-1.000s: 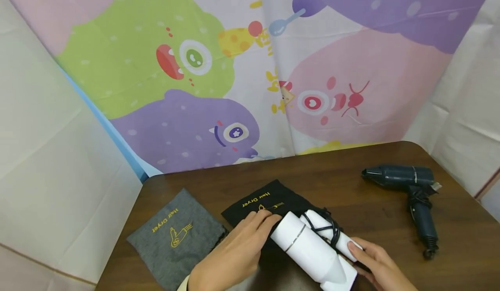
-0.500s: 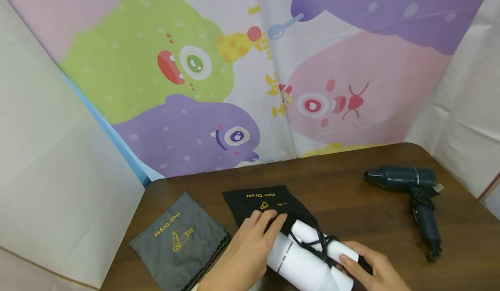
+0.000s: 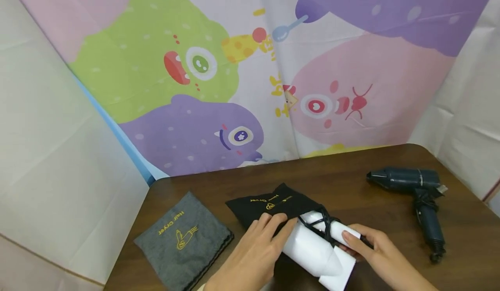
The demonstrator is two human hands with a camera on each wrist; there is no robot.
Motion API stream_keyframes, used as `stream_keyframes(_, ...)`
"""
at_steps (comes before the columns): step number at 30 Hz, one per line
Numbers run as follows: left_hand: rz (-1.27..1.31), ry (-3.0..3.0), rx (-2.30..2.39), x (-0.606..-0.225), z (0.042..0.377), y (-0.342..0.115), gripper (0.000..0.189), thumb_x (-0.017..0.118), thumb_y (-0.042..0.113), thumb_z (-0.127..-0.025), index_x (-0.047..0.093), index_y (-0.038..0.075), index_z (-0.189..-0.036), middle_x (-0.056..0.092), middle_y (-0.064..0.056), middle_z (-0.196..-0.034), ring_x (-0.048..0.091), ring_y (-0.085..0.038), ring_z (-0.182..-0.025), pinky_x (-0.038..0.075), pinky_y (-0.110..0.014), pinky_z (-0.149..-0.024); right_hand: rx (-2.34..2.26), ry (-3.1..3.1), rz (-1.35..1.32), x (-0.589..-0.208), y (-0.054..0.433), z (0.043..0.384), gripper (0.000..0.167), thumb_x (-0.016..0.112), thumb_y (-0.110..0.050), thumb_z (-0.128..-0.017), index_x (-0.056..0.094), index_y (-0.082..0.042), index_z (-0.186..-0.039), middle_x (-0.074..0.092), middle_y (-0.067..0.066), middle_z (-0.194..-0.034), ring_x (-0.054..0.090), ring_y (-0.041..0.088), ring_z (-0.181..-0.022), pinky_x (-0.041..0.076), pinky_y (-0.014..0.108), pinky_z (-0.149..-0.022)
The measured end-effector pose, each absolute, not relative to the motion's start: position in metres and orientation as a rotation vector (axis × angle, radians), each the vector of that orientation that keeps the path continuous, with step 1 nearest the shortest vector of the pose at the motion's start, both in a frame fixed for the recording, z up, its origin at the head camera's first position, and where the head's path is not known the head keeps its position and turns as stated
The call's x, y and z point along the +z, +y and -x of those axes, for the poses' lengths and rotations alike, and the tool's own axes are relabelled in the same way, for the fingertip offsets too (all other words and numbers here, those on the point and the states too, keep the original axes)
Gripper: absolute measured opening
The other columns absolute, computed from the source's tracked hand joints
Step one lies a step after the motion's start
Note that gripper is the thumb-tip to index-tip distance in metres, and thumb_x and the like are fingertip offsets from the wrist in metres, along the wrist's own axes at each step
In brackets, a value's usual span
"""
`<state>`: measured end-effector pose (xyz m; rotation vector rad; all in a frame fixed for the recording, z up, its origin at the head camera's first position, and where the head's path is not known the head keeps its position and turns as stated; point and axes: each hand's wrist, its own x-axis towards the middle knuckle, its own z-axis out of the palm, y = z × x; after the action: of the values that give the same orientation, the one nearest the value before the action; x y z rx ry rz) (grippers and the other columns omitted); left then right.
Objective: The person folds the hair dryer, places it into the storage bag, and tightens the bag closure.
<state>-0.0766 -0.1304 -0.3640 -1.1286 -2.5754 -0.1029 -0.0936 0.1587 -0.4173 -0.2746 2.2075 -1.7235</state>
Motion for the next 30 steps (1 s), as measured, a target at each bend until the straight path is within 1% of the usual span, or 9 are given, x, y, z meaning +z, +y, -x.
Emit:
stream_keyframes(4,1.135,-2.592,-0.114,-0.365,0.077,-0.13,0.08,0.079,-0.005,-0.07,0.048,0.005,-0.143,0.048,-0.006,-0.136,0.045,-0.018,-0.103,0.044,-0.026,-0.08,-1.77,2.109,0.126,-0.42,0.151,0.095,0.053,0.049,-0.031,-0.106,0.05,0.015,-0.133,0.065,0.012,-0.11,0.066,0.013,-0.094,0.056,0.031,-0.075)
stream_keyframes(8,1.106,-2.59,-0.109,-0.365,0.078,-0.13,0.08,0.076,-0.004,-0.073,0.045,0.005,-0.147,0.046,-0.006,-0.137,0.044,-0.017,-0.102,0.043,-0.025,-0.08,-1.78,2.12,0.114,-0.421,0.142,0.093,0.053,0.053,-0.032,-0.105,0.052,0.014,-0.131,0.066,0.012,-0.107,0.066,0.015,-0.092,0.057,0.032,-0.073)
stream_keyframes(12,1.074,-2.551,-0.119,-0.364,0.079,-0.132,0.081,0.074,-0.006,-0.073,0.045,0.005,-0.147,0.046,-0.007,-0.137,0.044,-0.017,-0.102,0.043,-0.026,-0.08,-1.737,2.221,0.267,-0.421,0.134,0.088,0.044,0.057,-0.028,-0.103,0.058,0.01,-0.125,0.068,0.013,-0.102,0.064,0.013,-0.085,0.057,0.032,-0.068)
stream_keyframes(16,1.08,-2.536,-0.136,-0.365,0.079,-0.133,0.079,0.072,-0.007,-0.075,0.044,0.005,-0.148,0.046,-0.008,-0.138,0.044,-0.018,-0.102,0.043,-0.027,-0.086,-1.643,2.306,0.438,-0.422,0.128,0.086,0.037,0.06,-0.027,-0.101,0.063,0.004,-0.121,0.068,0.01,-0.101,0.063,0.01,-0.078,0.056,0.032,-0.063)
stream_keyframes(18,1.09,-2.54,-0.145,-0.365,0.079,-0.133,0.078,0.072,-0.007,-0.078,0.043,0.005,-0.149,0.046,-0.008,-0.139,0.045,-0.018,-0.103,0.044,-0.028,-0.089,-1.609,2.28,0.538,-0.424,0.127,0.087,0.036,0.058,-0.026,-0.102,0.061,0.004,-0.123,0.067,0.009,-0.099,0.063,0.01,-0.073,0.055,0.032,-0.06)
stream_keyframes(22,1.104,-2.552,-0.177,-0.365,0.078,-0.133,0.082,0.073,-0.008,-0.076,0.04,0.006,-0.15,0.045,-0.008,-0.14,0.047,-0.019,-0.107,0.045,-0.03,-0.092,-1.638,2.011,0.725,-0.429,0.134,0.091,0.037,0.047,-0.017,-0.107,0.051,0.011,-0.131,0.064,0.009,-0.093,0.063,0.01,-0.069,0.056,0.033,-0.059)
stream_keyframes(24,1.099,-2.558,-0.185,-0.365,0.077,-0.134,0.087,0.073,-0.008,-0.076,0.036,0.006,-0.153,0.044,-0.007,-0.141,0.047,-0.018,-0.108,0.046,-0.031,-0.092,-1.674,1.83,0.731,-0.433,0.137,0.093,0.036,0.043,-0.015,-0.108,0.051,0.014,-0.128,0.063,0.009,-0.09,0.062,0.009,-0.067,0.056,0.031,-0.058)
stream_keyframes(26,1.091,-2.553,-0.189,-0.364,0.077,-0.135,0.086,0.071,-0.008,-0.077,0.035,0.007,-0.154,0.045,-0.006,-0.141,0.047,-0.017,-0.106,0.045,-0.03,-0.09,-1.703,1.69,0.701,-0.436,0.139,0.096,0.034,0.041,-0.015,-0.109,0.054,0.014,-0.119,0.063,0.008,-0.085,0.061,0.007,-0.067,0.056,0.026,-0.057)
stream_keyframes(30,1.115,-2.523,-0.198,-0.363,0.078,-0.134,0.074,0.067,-0.009,-0.08,0.044,0.008,-0.148,0.051,-0.004,-0.132,0.048,-0.015,-0.1,0.045,-0.027,-0.087,-1.762,1.524,0.564,-0.444,0.14,0.096,0.033,0.04,-0.02,-0.109,0.059,0.007,-0.105,0.065,0.006,-0.085,0.064,0.008,-0.071,0.055,0.02,-0.062)
